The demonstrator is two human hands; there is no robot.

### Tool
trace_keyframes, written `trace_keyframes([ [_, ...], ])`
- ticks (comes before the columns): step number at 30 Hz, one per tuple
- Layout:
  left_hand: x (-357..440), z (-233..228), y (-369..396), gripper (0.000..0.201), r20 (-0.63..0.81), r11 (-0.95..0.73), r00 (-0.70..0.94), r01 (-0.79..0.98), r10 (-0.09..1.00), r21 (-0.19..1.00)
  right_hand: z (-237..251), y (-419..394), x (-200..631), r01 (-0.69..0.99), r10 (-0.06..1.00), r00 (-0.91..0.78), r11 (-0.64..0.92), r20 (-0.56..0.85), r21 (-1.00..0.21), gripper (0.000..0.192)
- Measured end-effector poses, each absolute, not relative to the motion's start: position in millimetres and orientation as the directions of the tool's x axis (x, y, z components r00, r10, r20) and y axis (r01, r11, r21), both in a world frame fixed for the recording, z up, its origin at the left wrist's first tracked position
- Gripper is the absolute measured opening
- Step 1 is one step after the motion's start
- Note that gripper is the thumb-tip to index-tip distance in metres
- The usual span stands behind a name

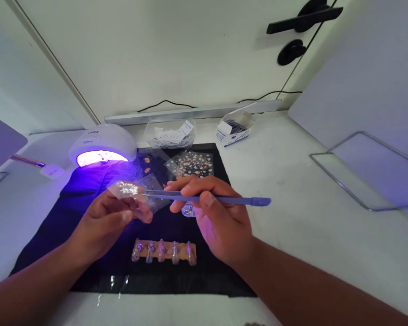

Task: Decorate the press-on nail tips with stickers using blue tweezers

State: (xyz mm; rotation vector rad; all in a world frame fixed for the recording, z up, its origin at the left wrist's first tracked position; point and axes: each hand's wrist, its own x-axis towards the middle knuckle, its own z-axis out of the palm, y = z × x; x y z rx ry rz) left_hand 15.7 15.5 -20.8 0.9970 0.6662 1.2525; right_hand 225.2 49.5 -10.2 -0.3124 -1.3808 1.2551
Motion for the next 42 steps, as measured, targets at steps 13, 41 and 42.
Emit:
trace_keyframes([
  [13,11.9,-26.0,12.7,0.055,0.322,-0.274,0.098,-0.330,0.942,0.903,-6.2,49.6,230.4,-0.395,0.781,-0.289,0.429,0.553,-0.812,0.024],
  [41,5.3,-9.2,11.6,0.039,0.327,-0.336,0.098,0.093,0.940,0.937,-0.4,46.4,230.5,-0.360,0.631,-0.529,0.438,0.567,-0.824,0.024],
  [42,5.1,-8.9,11.5,0.036,0.318,-0.327,0.103,0.086,0.943,0.941,-0.8,46.1,229.9,-0.364,0.631,-0.534,0.429,0.563,-0.827,0.025],
])
